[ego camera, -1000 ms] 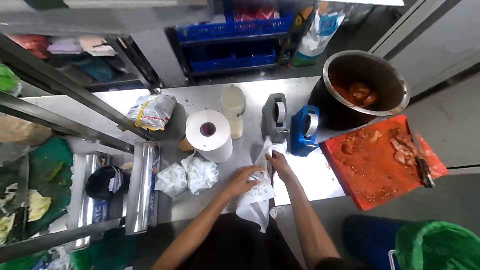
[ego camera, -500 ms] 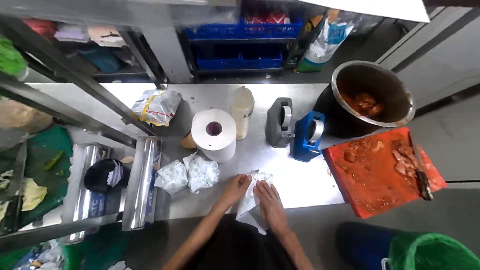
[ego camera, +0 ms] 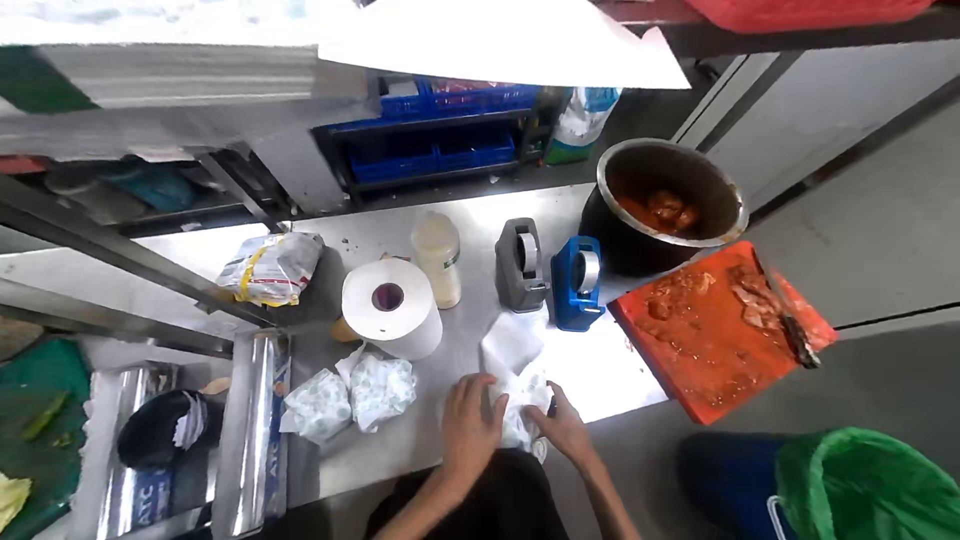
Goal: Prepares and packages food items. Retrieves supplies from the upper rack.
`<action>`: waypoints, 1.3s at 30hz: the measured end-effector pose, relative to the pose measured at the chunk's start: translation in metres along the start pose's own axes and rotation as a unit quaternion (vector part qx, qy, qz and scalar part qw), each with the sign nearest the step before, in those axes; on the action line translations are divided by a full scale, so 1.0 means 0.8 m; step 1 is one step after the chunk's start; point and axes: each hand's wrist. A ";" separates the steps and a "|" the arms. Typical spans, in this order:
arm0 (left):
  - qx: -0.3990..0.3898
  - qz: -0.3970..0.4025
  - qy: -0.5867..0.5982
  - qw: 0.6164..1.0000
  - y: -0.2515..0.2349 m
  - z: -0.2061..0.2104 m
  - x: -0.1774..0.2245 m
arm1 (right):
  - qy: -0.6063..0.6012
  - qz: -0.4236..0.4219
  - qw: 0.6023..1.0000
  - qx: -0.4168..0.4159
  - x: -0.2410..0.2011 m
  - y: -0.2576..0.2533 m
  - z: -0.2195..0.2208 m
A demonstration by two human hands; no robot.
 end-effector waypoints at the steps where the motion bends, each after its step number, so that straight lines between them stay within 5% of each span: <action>1: -0.056 -0.061 0.055 0.995 0.009 0.009 -0.013 | -0.023 0.003 0.999 0.024 0.004 0.009 0.012; 5: -0.178 -0.125 0.091 0.972 -0.009 0.030 -0.039 | -0.098 -0.052 0.991 0.072 0.005 0.022 0.039; 10: -0.161 0.053 -0.004 0.986 -0.034 0.026 -0.037 | -0.135 -0.086 0.977 0.138 -0.001 -0.019 0.016; 17: -0.182 0.087 0.041 0.979 -0.042 0.017 -0.038 | -0.161 -0.122 0.978 -0.046 -0.048 -0.049 -0.008; 22: -0.099 -0.030 0.068 0.992 -0.027 0.037 -0.036 | -0.013 -0.348 0.937 -0.035 0.000 0.005 -0.001; 28: -0.175 -0.108 0.062 0.977 -0.023 0.016 -0.033 | 0.205 -0.389 0.897 0.042 0.038 0.038 0.043; 33: -0.218 -0.149 0.046 0.963 -0.015 0.016 -0.022 | 0.010 -0.287 0.958 0.006 0.047 0.045 0.044; 39: -0.224 -0.230 0.372 0.871 -0.019 0.012 0.012 | -0.178 -0.244 0.951 -0.068 -0.005 0.033 -0.030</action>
Point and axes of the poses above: each hand's wrist, its own y-axis away from the middle knuckle, its own z-axis out of the palm, x = y × z, and after that the axes turned 14 degrees about -y, right-handed
